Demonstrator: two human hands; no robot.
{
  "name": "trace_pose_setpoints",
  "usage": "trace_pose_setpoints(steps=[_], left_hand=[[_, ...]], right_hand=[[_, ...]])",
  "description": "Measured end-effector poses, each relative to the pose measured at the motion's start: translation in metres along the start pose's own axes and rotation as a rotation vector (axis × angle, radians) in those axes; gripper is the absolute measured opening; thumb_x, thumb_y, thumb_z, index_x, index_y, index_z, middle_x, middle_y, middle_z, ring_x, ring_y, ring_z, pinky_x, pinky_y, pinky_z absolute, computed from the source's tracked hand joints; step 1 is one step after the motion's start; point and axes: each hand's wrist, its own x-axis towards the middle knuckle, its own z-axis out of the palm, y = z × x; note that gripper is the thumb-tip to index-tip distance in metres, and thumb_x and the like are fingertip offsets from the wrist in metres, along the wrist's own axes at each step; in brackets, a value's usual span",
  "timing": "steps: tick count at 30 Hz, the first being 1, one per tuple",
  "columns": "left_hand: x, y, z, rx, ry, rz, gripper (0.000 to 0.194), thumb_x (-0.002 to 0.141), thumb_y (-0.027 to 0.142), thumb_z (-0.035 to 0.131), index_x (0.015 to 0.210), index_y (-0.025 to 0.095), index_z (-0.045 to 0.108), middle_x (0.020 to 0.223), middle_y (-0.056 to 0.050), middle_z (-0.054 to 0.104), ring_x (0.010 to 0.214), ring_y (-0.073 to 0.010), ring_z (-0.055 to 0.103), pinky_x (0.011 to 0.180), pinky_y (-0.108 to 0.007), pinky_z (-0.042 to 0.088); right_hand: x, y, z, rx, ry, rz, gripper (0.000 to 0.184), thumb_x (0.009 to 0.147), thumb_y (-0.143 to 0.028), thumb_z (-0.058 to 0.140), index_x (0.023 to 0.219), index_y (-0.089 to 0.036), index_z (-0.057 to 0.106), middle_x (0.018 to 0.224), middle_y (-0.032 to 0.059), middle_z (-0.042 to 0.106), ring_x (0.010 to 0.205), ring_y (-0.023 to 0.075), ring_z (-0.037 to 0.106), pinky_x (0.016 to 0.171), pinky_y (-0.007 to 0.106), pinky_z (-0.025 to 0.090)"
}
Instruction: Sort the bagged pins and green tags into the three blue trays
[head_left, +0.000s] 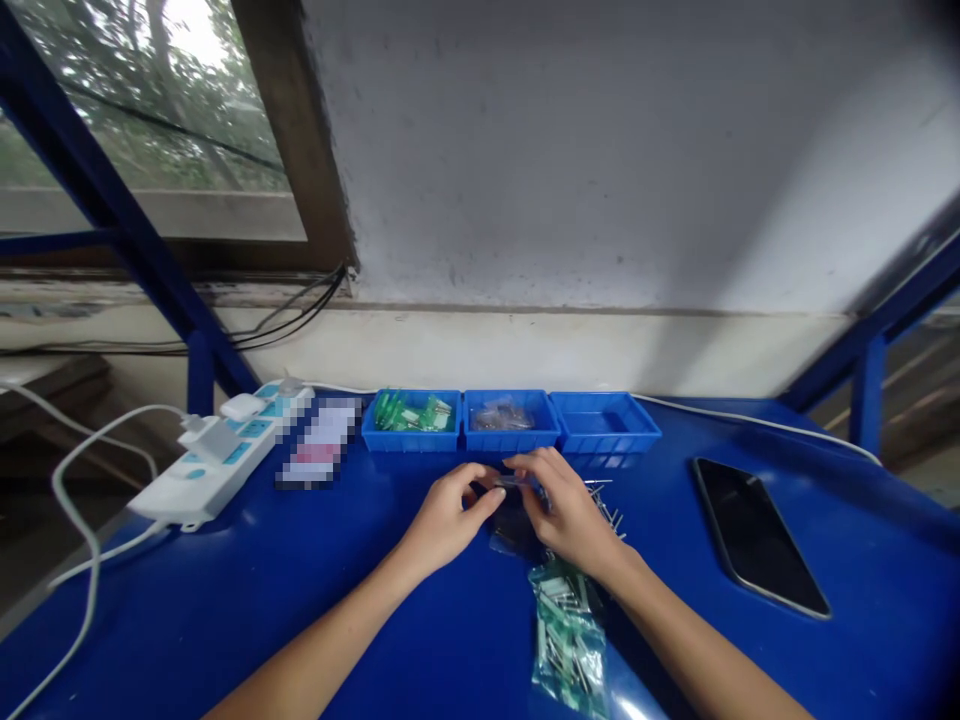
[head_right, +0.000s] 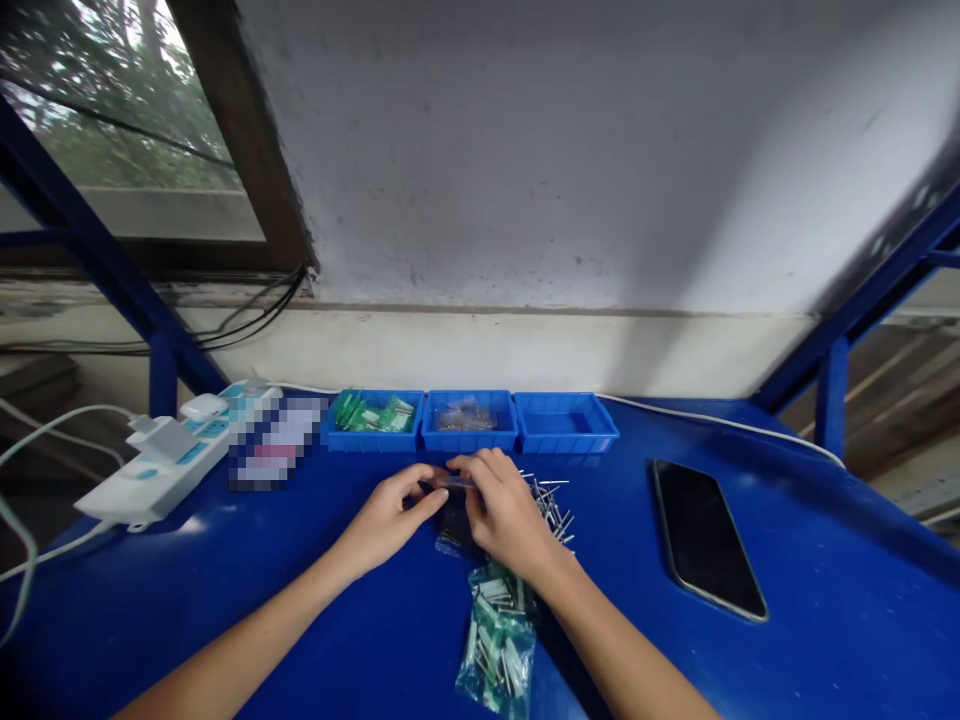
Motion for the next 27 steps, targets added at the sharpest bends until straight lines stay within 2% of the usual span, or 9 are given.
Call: trace_pose_setpoints(steps=[2,5,9,12,16,21,24,27], left_hand=[[0.002,-0.002,-0.002,-0.076,-0.005,0.01,0.016,0.085,0.03,0.051,0.086,0.017,0.06,0.08,-0.002,0.064,0.068,-0.0143,0.058,0.063,-0.023,0.043],[0.003,-0.008,-0.007,-0.045,0.111,0.042,0.016,0.084,0.03,0.051,0.082,0.017,0.06,0.075,0.0,0.063,0.063,-0.0124,0.055,0.06,-0.022,0.041],[0.005,-0.013,-0.014,0.087,0.32,0.109,0.015,0.085,0.029,0.052,0.084,0.018,0.06,0.073,0.001,0.063,0.057,-0.0104,0.052,0.057,-0.021,0.04],[0.005,-0.013,-0.015,0.11,0.386,0.156,0.013,0.085,0.028,0.052,0.084,0.018,0.06,0.07,0.001,0.062,0.056,-0.0099,0.052,0.056,-0.019,0.04],[0.002,-0.009,-0.011,0.124,0.407,0.201,0.013,0.085,0.028,0.052,0.085,0.018,0.061,0.071,0.001,0.063,0.058,-0.0099,0.054,0.057,-0.019,0.041],[0.001,-0.004,-0.007,0.131,0.45,0.234,0.014,0.085,0.028,0.051,0.086,0.018,0.061,0.066,0.002,0.061,0.055,-0.0099,0.054,0.056,-0.019,0.041],[-0.001,-0.002,-0.007,0.15,0.455,0.245,0.016,0.086,0.03,0.05,0.088,0.018,0.061,0.063,0.002,0.059,0.052,-0.0099,0.052,0.054,-0.019,0.041],[-0.004,0.002,-0.008,0.219,0.402,0.297,0.018,0.088,0.029,0.048,0.093,0.019,0.063,0.076,-0.002,0.065,0.062,-0.0121,0.057,0.063,-0.022,0.045]], right_hand=[[0.001,-0.005,-0.002,0.005,0.037,-0.024,0.04,0.081,-0.003,0.041,0.116,-0.023,0.046,0.103,0.0083,0.053,0.095,0.0215,0.049,0.083,0.038,0.043],[0.001,-0.004,-0.006,-0.013,0.136,-0.011,0.038,0.082,-0.005,0.041,0.116,-0.023,0.044,0.108,0.0097,0.05,0.102,0.0228,0.048,0.087,0.039,0.042],[0.002,0.006,-0.009,0.001,0.288,0.071,0.025,0.084,-0.007,0.039,0.104,-0.021,0.045,0.088,0.0058,0.051,0.084,0.0196,0.05,0.075,0.034,0.043],[0.002,0.006,-0.006,0.073,0.31,0.11,0.017,0.084,-0.009,0.039,0.095,-0.02,0.045,0.084,0.0044,0.05,0.078,0.0177,0.05,0.071,0.031,0.042],[0.001,-0.003,0.003,0.226,0.274,0.138,0.018,0.077,-0.008,0.042,0.09,-0.02,0.048,0.085,0.0043,0.051,0.081,0.0175,0.049,0.074,0.031,0.04],[0.0,-0.011,0.011,0.534,0.2,0.361,0.013,0.068,-0.011,0.047,0.077,-0.019,0.052,0.071,0.0003,0.048,0.067,0.0145,0.046,0.064,0.027,0.037],[0.004,-0.015,0.008,0.635,0.106,0.395,0.014,0.077,-0.023,0.046,0.084,-0.017,0.056,0.072,0.002,0.054,0.064,0.0138,0.052,0.06,0.025,0.04],[0.007,-0.019,0.004,0.775,0.003,0.488,0.039,0.087,-0.042,0.032,0.088,-0.014,0.059,0.075,0.0066,0.061,0.065,0.0156,0.058,0.059,0.027,0.043]])
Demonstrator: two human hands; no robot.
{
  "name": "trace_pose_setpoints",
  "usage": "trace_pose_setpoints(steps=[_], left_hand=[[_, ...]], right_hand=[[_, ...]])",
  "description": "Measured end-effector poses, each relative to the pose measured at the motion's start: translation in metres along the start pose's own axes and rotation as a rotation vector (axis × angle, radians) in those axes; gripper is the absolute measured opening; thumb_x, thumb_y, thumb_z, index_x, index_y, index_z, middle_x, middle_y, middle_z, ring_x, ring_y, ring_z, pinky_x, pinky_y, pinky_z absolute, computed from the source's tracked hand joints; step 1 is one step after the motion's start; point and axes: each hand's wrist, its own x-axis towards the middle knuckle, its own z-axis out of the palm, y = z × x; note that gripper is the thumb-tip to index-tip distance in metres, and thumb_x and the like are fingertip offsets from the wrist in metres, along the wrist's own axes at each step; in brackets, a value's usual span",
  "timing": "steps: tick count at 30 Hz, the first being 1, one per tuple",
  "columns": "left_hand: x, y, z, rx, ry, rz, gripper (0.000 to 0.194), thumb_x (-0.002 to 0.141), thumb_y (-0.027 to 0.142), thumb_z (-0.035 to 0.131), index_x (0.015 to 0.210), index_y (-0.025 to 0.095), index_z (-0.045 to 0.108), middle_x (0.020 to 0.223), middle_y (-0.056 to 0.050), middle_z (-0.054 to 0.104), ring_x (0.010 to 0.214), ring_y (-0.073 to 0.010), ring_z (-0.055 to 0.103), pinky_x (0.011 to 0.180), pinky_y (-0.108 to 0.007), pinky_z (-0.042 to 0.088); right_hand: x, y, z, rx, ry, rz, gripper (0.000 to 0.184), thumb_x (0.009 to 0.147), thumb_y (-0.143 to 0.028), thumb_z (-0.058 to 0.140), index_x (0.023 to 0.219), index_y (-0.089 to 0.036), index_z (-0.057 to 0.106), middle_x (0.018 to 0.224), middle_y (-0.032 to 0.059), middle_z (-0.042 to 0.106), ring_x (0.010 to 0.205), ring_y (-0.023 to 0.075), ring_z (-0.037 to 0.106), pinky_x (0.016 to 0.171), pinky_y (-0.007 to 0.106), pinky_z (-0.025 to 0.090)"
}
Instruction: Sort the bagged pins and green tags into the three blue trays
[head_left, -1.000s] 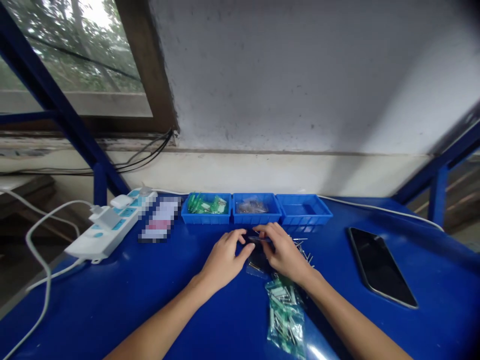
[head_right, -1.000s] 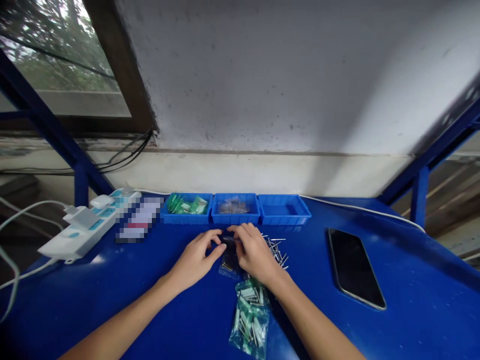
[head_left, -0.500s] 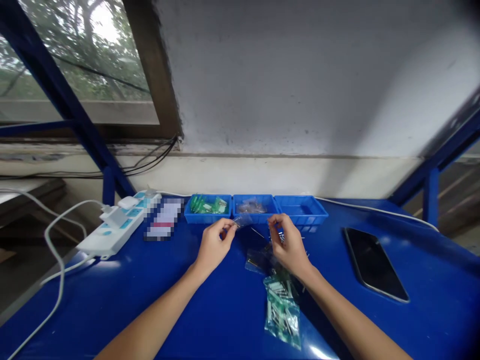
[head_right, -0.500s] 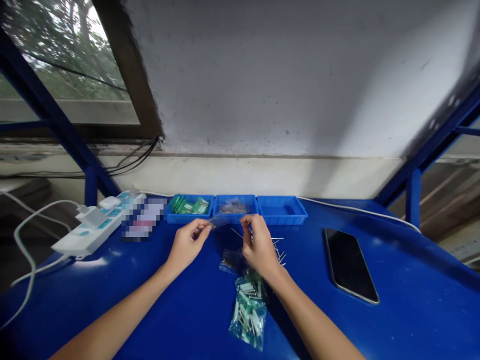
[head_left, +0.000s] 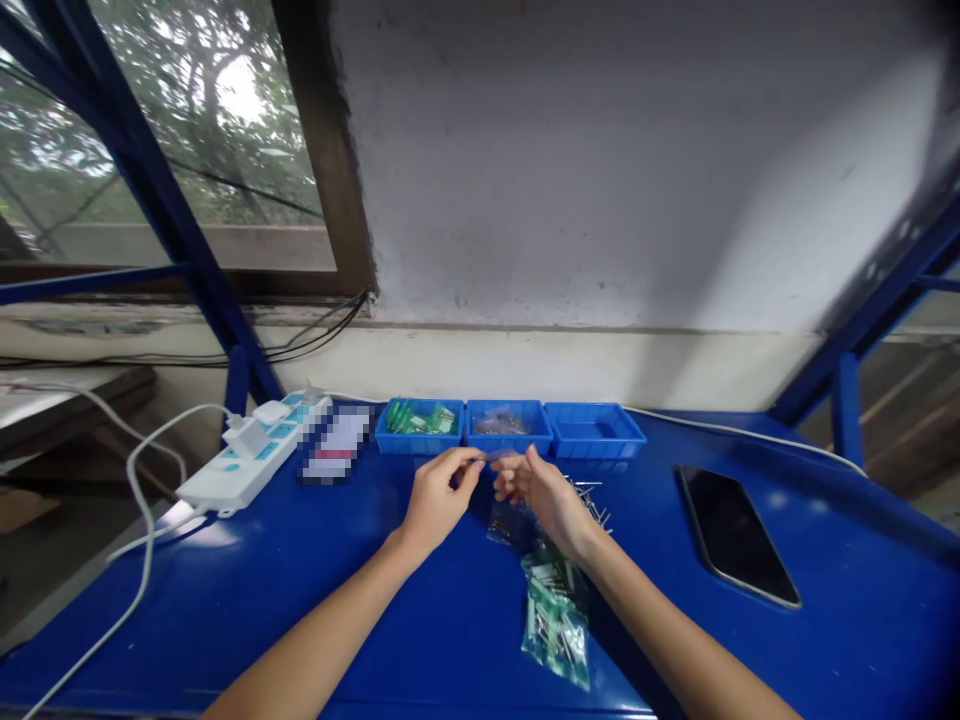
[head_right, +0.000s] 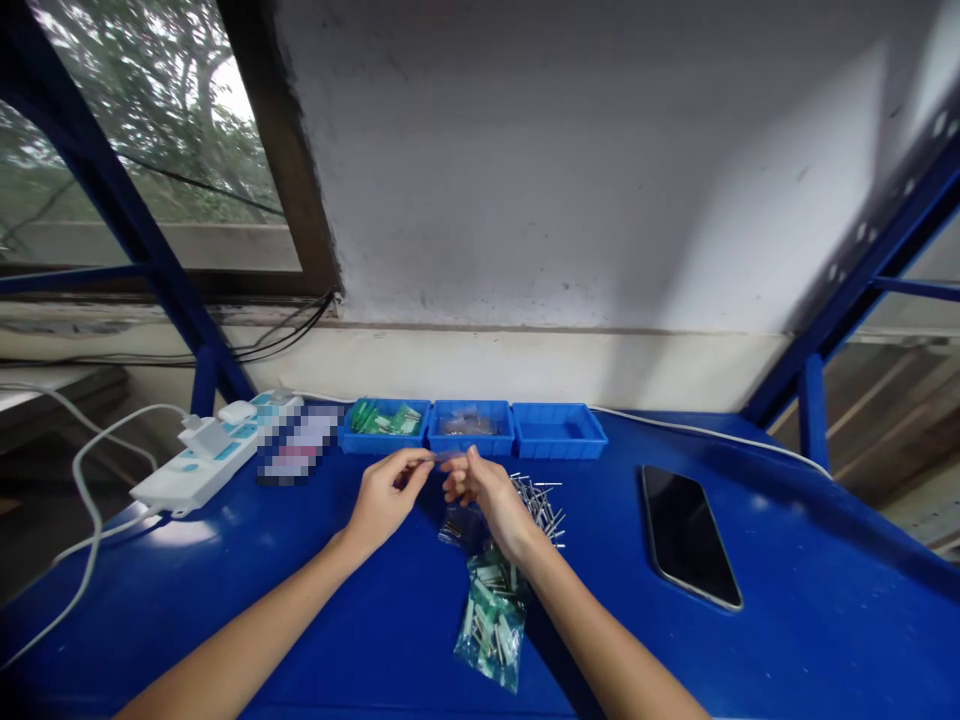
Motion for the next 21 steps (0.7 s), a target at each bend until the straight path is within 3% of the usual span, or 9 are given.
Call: trace_pose_setpoints(steps=[3,6,9,13,17,21], left_hand=[[-0.001,0.003,-0.003,0.053,-0.076,0.095,0.021,0.089,0.026,0.046,0.098,0.022,0.065,0.09,-0.004,0.068,0.081,-0.0163,0.061,0.077,-0.027,0.046],[0.0,0.003,-0.002,0.055,-0.116,0.084,0.023,0.089,0.026,0.046,0.102,0.025,0.065,0.093,-0.004,0.067,0.087,-0.0183,0.06,0.081,-0.031,0.046],[0.002,0.001,0.002,-0.137,-0.19,-0.105,0.024,0.087,0.033,0.048,0.099,0.021,0.066,0.096,-0.006,0.067,0.086,-0.018,0.06,0.076,-0.029,0.047],[0.004,-0.001,0.009,-0.479,-0.322,-0.401,0.048,0.09,0.049,0.034,0.092,0.013,0.066,0.081,-0.009,0.068,0.068,-0.0149,0.062,0.056,-0.023,0.045],[0.004,-0.001,0.009,-0.625,-0.285,-0.508,0.038,0.081,0.047,0.054,0.087,0.012,0.066,0.076,-0.008,0.067,0.064,-0.0126,0.062,0.053,-0.02,0.043],[0.016,-0.005,-0.005,-0.521,-0.084,-0.469,0.03,0.077,0.04,0.061,0.085,0.012,0.066,0.079,-0.007,0.067,0.067,-0.0142,0.06,0.054,-0.022,0.043]], right_hand=[[0.001,0.0,0.002,-0.007,0.06,0.086,0.042,0.085,-0.049,0.037,0.077,-0.014,0.059,0.066,0.005,0.059,0.058,0.0149,0.056,0.054,0.025,0.041],[0.003,0.006,0.001,-0.111,0.146,0.028,0.03,0.08,-0.044,0.048,0.073,-0.016,0.058,0.064,0.0029,0.057,0.058,0.0146,0.054,0.054,0.025,0.04],[0.003,0.01,-0.004,-0.234,0.232,-0.091,0.022,0.079,-0.037,0.053,0.081,-0.018,0.063,0.076,0.0047,0.059,0.07,0.0179,0.054,0.067,0.031,0.043],[-0.001,0.011,-0.005,-0.415,0.262,-0.287,0.017,0.081,-0.024,0.052,0.089,-0.021,0.067,0.092,0.0074,0.056,0.09,0.0218,0.051,0.084,0.037,0.04],[-0.004,0.017,0.001,-0.733,0.243,-0.522,0.029,0.082,-0.011,0.045,0.096,-0.023,0.067,0.101,0.0101,0.05,0.094,0.023,0.049,0.079,0.038,0.044],[-0.003,0.02,0.001,-0.767,0.229,-0.497,0.032,0.076,-0.004,0.044,0.092,-0.022,0.066,0.106,0.0102,0.046,0.099,0.0244,0.047,0.08,0.039,0.045]])
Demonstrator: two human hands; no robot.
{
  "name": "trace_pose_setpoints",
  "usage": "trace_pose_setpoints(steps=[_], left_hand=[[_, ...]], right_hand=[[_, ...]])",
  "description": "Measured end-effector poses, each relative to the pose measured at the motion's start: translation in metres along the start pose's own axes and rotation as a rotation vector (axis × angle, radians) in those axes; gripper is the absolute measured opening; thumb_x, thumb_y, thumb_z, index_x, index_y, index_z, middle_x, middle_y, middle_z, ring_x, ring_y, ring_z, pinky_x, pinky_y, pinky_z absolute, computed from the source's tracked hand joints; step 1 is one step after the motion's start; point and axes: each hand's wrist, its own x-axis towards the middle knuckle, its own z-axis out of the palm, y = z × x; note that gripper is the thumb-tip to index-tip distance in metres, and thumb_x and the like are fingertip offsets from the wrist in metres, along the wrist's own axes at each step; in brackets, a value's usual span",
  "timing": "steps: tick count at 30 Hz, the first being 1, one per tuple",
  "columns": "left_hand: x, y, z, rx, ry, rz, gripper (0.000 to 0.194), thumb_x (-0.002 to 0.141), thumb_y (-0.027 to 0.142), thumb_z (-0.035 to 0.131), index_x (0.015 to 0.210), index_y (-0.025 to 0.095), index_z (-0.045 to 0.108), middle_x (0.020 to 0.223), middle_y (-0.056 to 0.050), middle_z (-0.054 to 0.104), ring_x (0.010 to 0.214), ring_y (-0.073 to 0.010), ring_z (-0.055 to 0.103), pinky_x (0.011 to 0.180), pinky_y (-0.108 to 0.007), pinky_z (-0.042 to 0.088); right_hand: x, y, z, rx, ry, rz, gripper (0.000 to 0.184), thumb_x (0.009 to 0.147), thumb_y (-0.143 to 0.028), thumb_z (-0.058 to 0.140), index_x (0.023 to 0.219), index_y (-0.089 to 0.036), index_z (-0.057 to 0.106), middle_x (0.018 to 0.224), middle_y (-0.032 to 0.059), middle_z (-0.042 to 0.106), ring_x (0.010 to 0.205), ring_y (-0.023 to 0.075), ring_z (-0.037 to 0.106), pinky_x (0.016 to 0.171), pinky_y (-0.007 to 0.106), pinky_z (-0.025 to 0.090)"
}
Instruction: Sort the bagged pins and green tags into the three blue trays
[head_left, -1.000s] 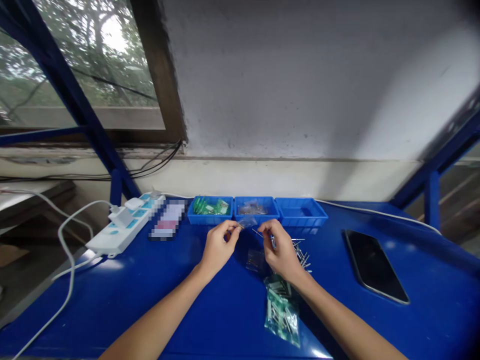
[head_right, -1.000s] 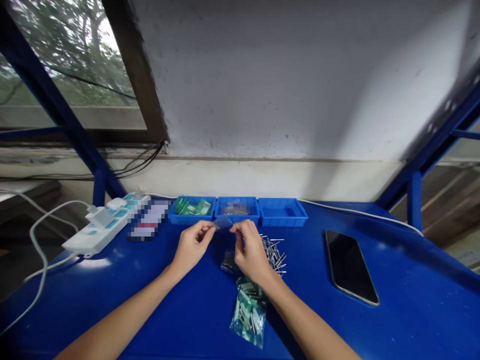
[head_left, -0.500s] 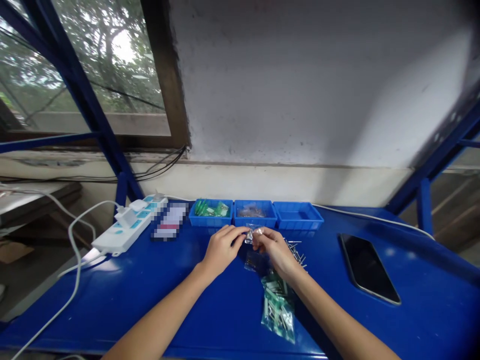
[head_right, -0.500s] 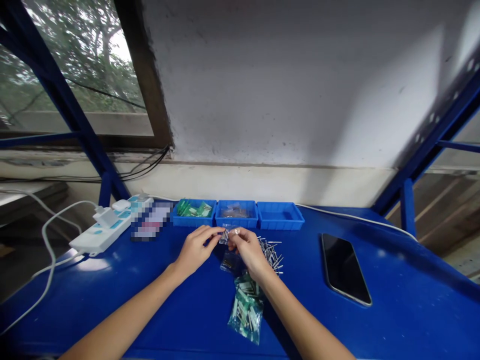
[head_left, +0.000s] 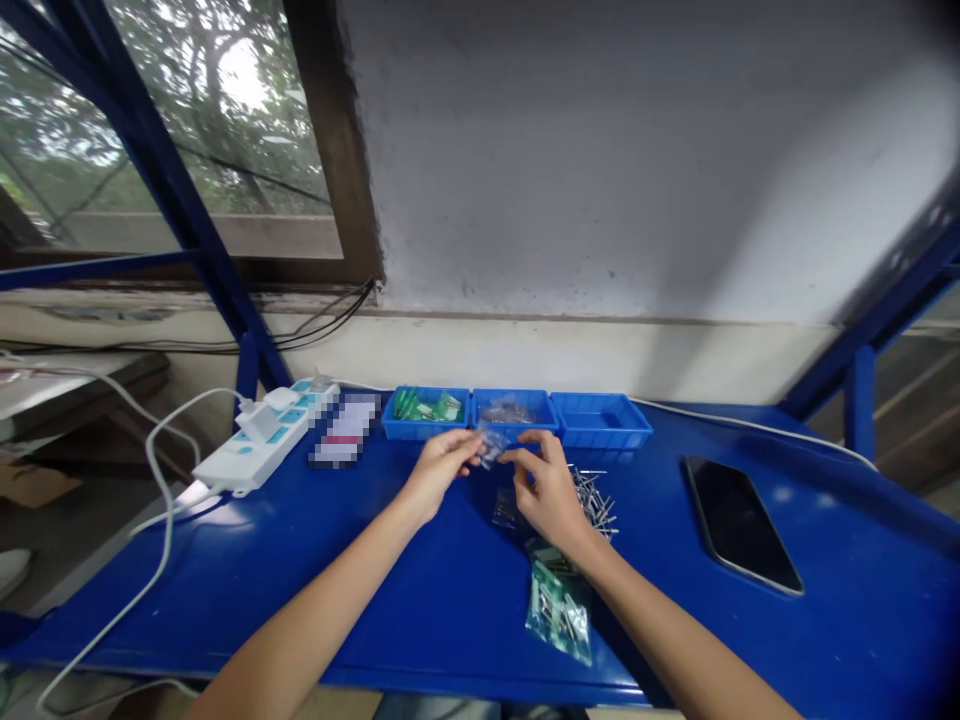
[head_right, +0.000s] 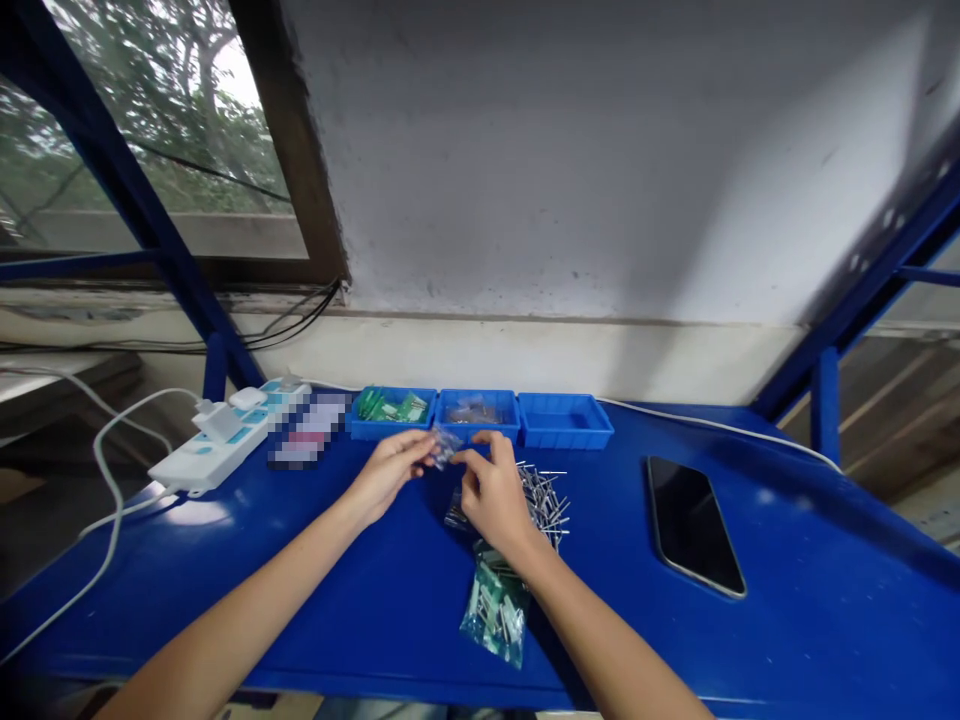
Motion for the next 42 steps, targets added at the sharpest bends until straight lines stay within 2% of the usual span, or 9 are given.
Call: trace_pose_setpoints(steps=[4,6,9,11,15,19,27,33,42], left_hand=[[0.02,0.035,-0.018,0.074,0.353,0.239,0.026,0.081,0.036,0.058,0.1,0.018,0.061,0.101,-0.004,0.063,0.093,-0.0158,0.056,0.074,-0.024,0.044],[0.031,0.057,-0.021,0.272,0.544,0.563,0.023,0.085,0.033,0.054,0.101,0.018,0.061,0.099,-0.004,0.063,0.09,-0.016,0.057,0.074,-0.025,0.044],[0.044,0.076,-0.009,0.563,0.556,0.803,0.018,0.088,0.025,0.05,0.101,0.018,0.062,0.099,-0.005,0.063,0.096,-0.0184,0.054,0.082,-0.03,0.044],[0.045,0.069,0.006,0.774,0.375,0.787,0.018,0.087,0.021,0.05,0.1,0.018,0.062,0.102,-0.006,0.063,0.103,-0.0218,0.05,0.09,-0.037,0.041],[0.016,0.023,0.026,0.976,-0.094,0.615,0.027,0.083,0.027,0.057,0.108,0.017,0.061,0.117,-0.01,0.056,0.117,-0.028,0.04,0.095,-0.043,0.039],[-0.023,-0.009,0.016,0.934,-0.31,0.435,0.035,0.083,0.038,0.056,0.114,0.023,0.058,0.123,-0.01,0.053,0.123,-0.031,0.035,0.095,-0.05,0.037],[-0.028,-0.011,0.009,0.875,-0.254,0.299,0.029,0.077,0.036,0.063,0.104,0.025,0.062,0.114,-0.007,0.056,0.114,-0.0281,0.041,0.091,-0.047,0.037],[-0.028,-0.015,0.017,0.727,-0.255,0.18,0.004,0.076,0.018,0.059,0.077,0.022,0.059,0.088,-0.002,0.062,0.095,-0.0227,0.051,0.08,-0.038,0.04],[-0.023,0.003,0.005,0.475,0.13,0.38,0.009,0.084,0.019,0.05,0.079,0.019,0.057,0.076,0.001,0.051,0.059,-0.0099,0.045,0.06,-0.022,0.04]], right_hand=[[0.006,0.005,-0.01,0.018,0.043,0.074,0.025,0.075,-0.008,0.047,0.087,-0.02,0.065,0.103,0.0094,0.047,0.1,0.0244,0.048,0.083,0.04,0.044],[0.01,0.009,-0.017,-0.003,0.082,0.096,0.022,0.077,-0.01,0.047,0.087,-0.02,0.064,0.099,0.0084,0.049,0.098,0.0237,0.048,0.085,0.04,0.043],[0.015,0.019,-0.028,-0.072,0.083,0.145,0.021,0.082,-0.013,0.044,0.088,-0.021,0.063,0.093,0.007,0.053,0.093,0.0223,0.05,0.083,0.039,0.042],[0.018,0.028,-0.035,-0.128,0.009,0.168,0.021,0.084,-0.015,0.043,0.092,-0.02,0.063,0.09,0.0066,0.056,0.09,0.0219,0.051,0.081,0.038,0.041],[0.018,0.047,-0.047,-0.167,-0.192,0.139,0.016,0.083,-0.024,0.052,0.093,-0.02,0.064,0.078,0.004,0.061,0.077,0.0207,0.054,0.074,0.036,0.042],[0.016,0.049,-0.05,-0.196,-0.281,0.123,0.018,0.083,-0.026,0.054,0.095,-0.018,0.065,0.079,0.0058,0.063,0.079,0.0216,0.054,0.074,0.035,0.042],[0.013,0.018,-0.036,-0.161,-0.369,0.036,0.019,0.088,-0.028,0.049,0.098,-0.019,0.063,0.085,0.0067,0.063,0.078,0.0196,0.055,0.075,0.036,0.042],[0.012,0.014,-0.032,-0.102,-0.396,0.125,0.021,0.087,-0.03,0.049,0.097,-0.018,0.064,0.083,0.0071,0.064,0.081,0.0214,0.055,0.073,0.035,0.041],[0.015,0.0,-0.02,0.617,-0.363,0.767,0.048,0.084,-0.059,0.039,0.077,-0.016,0.059,0.057,-0.0012,0.051,0.048,0.0105,0.046,0.048,0.023,0.031]])
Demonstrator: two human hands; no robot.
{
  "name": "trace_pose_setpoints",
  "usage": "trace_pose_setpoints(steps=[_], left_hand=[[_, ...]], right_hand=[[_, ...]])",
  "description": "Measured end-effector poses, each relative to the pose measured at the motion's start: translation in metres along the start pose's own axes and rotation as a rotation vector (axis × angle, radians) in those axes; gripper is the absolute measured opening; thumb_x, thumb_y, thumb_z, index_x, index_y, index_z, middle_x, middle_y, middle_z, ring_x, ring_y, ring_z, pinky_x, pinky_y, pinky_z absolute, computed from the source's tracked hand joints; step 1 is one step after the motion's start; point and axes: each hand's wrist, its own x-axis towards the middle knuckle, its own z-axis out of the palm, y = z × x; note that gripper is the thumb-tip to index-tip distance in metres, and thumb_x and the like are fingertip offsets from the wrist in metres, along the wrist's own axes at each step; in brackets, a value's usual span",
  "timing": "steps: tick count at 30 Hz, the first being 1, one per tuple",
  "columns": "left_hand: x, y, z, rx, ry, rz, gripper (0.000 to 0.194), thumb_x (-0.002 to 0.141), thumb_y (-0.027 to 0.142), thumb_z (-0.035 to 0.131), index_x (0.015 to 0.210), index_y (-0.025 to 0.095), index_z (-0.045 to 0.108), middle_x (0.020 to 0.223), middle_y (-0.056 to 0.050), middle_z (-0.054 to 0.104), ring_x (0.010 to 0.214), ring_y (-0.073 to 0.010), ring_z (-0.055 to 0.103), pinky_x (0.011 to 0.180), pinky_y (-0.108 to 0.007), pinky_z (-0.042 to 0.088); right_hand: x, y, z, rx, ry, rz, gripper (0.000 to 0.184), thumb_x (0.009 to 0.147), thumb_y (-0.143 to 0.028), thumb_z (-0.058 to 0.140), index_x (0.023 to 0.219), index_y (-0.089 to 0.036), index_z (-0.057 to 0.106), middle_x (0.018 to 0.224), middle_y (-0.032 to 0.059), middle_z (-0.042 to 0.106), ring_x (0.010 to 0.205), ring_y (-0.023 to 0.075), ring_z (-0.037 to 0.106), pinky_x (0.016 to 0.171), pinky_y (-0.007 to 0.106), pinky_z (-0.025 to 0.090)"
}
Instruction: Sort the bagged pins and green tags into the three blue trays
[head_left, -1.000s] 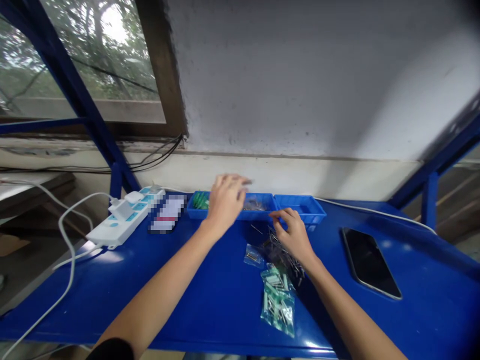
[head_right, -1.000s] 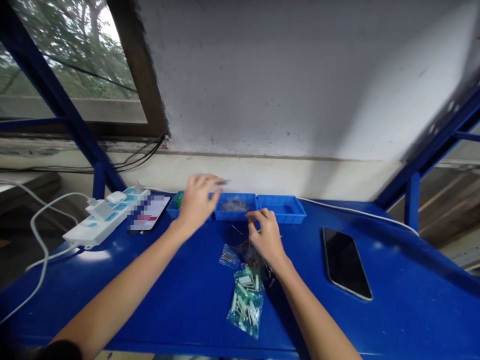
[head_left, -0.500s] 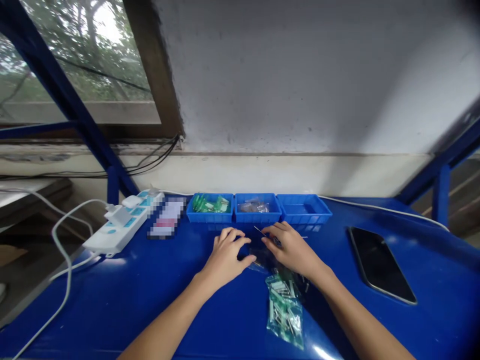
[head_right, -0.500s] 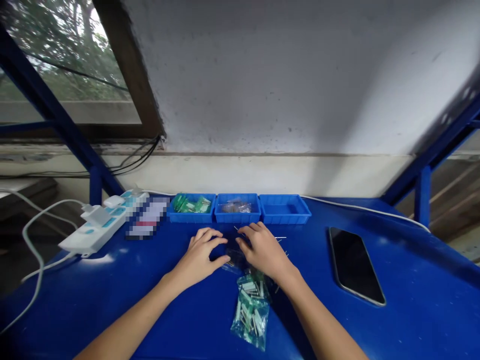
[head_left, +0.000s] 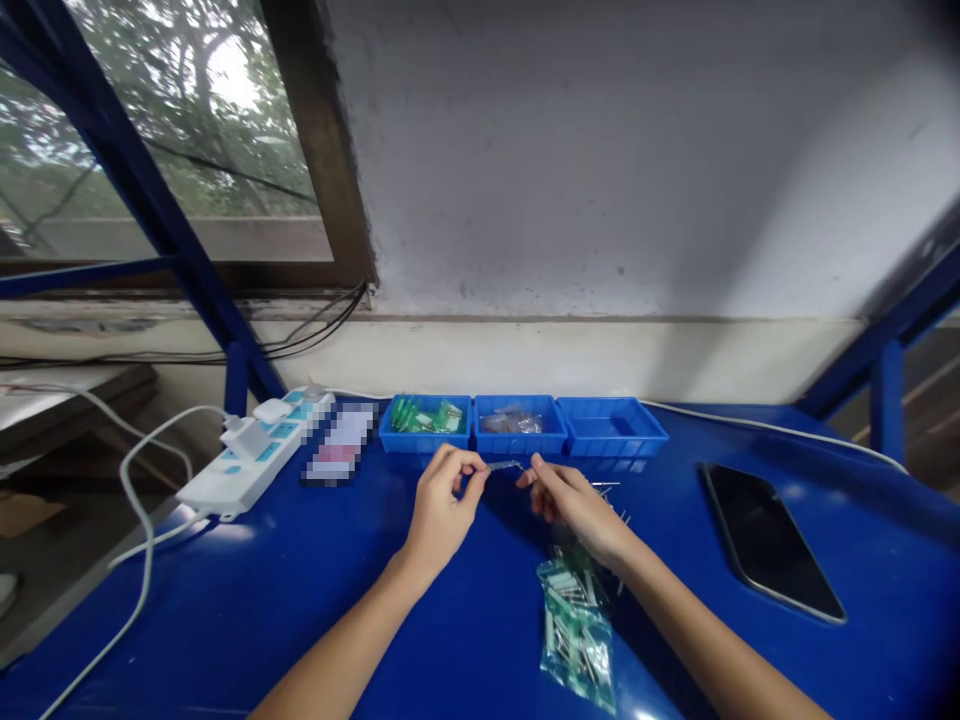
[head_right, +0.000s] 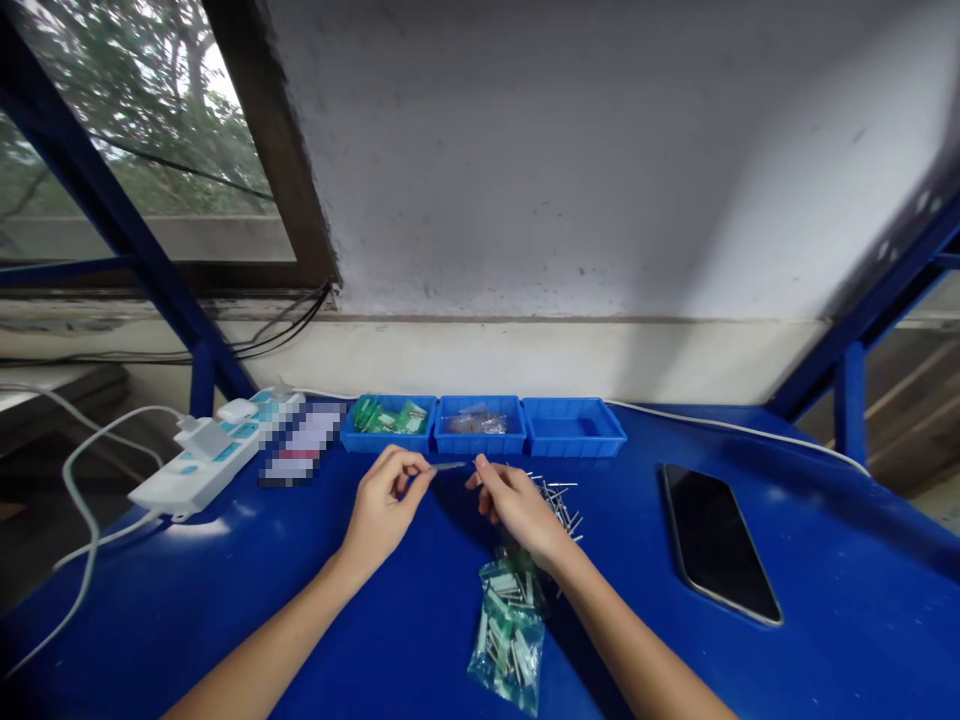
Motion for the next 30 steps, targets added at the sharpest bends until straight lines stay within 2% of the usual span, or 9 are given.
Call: trace_pose_setpoints(steps=[4,7,11,14,18,20,24,27,30], left_hand=[[-0.006,0.004,0.002,-0.018,-0.163,0.086,0.013,0.085,0.017,0.049,0.08,0.02,0.061,0.079,-0.001,0.053,0.066,-0.0107,0.051,0.06,-0.021,0.04],[-0.009,0.002,0.008,-0.026,-0.299,0.11,0.018,0.085,0.013,0.046,0.09,0.02,0.062,0.089,-0.003,0.056,0.076,-0.0128,0.054,0.068,-0.022,0.042],[-0.009,-0.005,0.014,-0.092,-0.318,0.063,0.019,0.081,0.009,0.045,0.089,0.018,0.06,0.088,-0.003,0.059,0.078,-0.014,0.054,0.073,-0.025,0.042],[-0.005,-0.006,0.014,-0.208,-0.295,-0.145,0.011,0.081,0.024,0.054,0.083,0.016,0.062,0.074,-0.001,0.057,0.066,-0.0126,0.05,0.064,-0.024,0.039],[-0.002,-0.001,0.012,-0.645,-0.335,-0.546,0.043,0.081,0.054,0.05,0.084,0.012,0.062,0.063,0.001,0.05,0.055,-0.01,0.045,0.051,-0.021,0.032],[0.0,0.001,0.011,-0.793,-0.334,-0.608,0.043,0.08,0.054,0.052,0.085,0.012,0.06,0.065,0.0,0.051,0.055,-0.0089,0.046,0.051,-0.02,0.032],[0.001,-0.001,0.007,-0.574,-0.236,-0.441,0.023,0.08,0.037,0.059,0.086,0.014,0.06,0.068,0.0,0.054,0.061,-0.0099,0.049,0.057,-0.021,0.037],[-0.001,-0.003,0.006,-0.235,-0.098,-0.129,0.015,0.086,0.028,0.053,0.086,0.016,0.062,0.079,-0.003,0.06,0.072,-0.0132,0.054,0.068,-0.025,0.042],[-0.007,-0.004,0.009,0.051,-0.079,0.198,0.015,0.088,0.023,0.051,0.088,0.019,0.065,0.085,-0.004,0.061,0.082,-0.0164,0.054,0.077,-0.03,0.043]], right_hand=[[-0.002,0.0,0.008,0.25,-0.031,0.079,0.04,0.079,-0.055,0.05,0.069,-0.016,0.052,0.057,-0.0009,0.051,0.047,0.009,0.045,0.044,0.021,0.026],[-0.001,0.004,0.006,0.143,0.103,-0.093,0.031,0.077,-0.048,0.055,0.073,-0.017,0.053,0.059,-0.0018,0.051,0.052,0.0103,0.046,0.049,0.022,0.033],[0.002,0.009,-0.001,-0.16,0.356,-0.403,0.021,0.082,-0.037,0.052,0.081,-0.017,0.058,0.071,0.002,0.056,0.063,0.0141,0.049,0.056,0.025,0.038],[-0.001,0.008,-0.002,-0.314,0.435,-0.61,0.012,0.085,-0.025,0.049,0.084,-0.019,0.059,0.077,0.0028,0.056,0.066,0.0141,0.051,0.059,0.026,0.04],[-0.008,0.008,0.004,-0.405,0.402,-0.806,0.015,0.085,-0.014,0.049,0.09,-0.021,0.061,0.09,0.0051,0.052,0.081,0.0159,0.053,0.071,0.029,0.045],[-0.009,0.011,0.008,-0.46,0.381,-0.854,0.019,0.083,-0.012,0.048,0.091,-0.022,0.063,0.097,0.0068,0.048,0.09,0.018,0.052,0.073,0.031,0.045],[-0.008,0.011,0.01,-0.473,0.355,-0.762,0.025,0.08,-0.012,0.047,0.095,-0.022,0.065,0.1,0.0083,0.044,0.095,0.021,0.05,0.075,0.034,0.045],[-0.007,0.005,0.009,-0.309,0.263,-0.512,0.018,0.082,-0.025,0.049,0.085,-0.02,0.066,0.087,0.006,0.049,0.083,0.0196,0.052,0.073,0.034,0.043],[-0.004,0.001,0.01,-0.001,0.116,-0.243,0.034,0.084,-0.042,0.048,0.064,-0.017,0.06,0.064,0.0013,0.052,0.062,0.0146,0.05,0.061,0.028,0.041]])
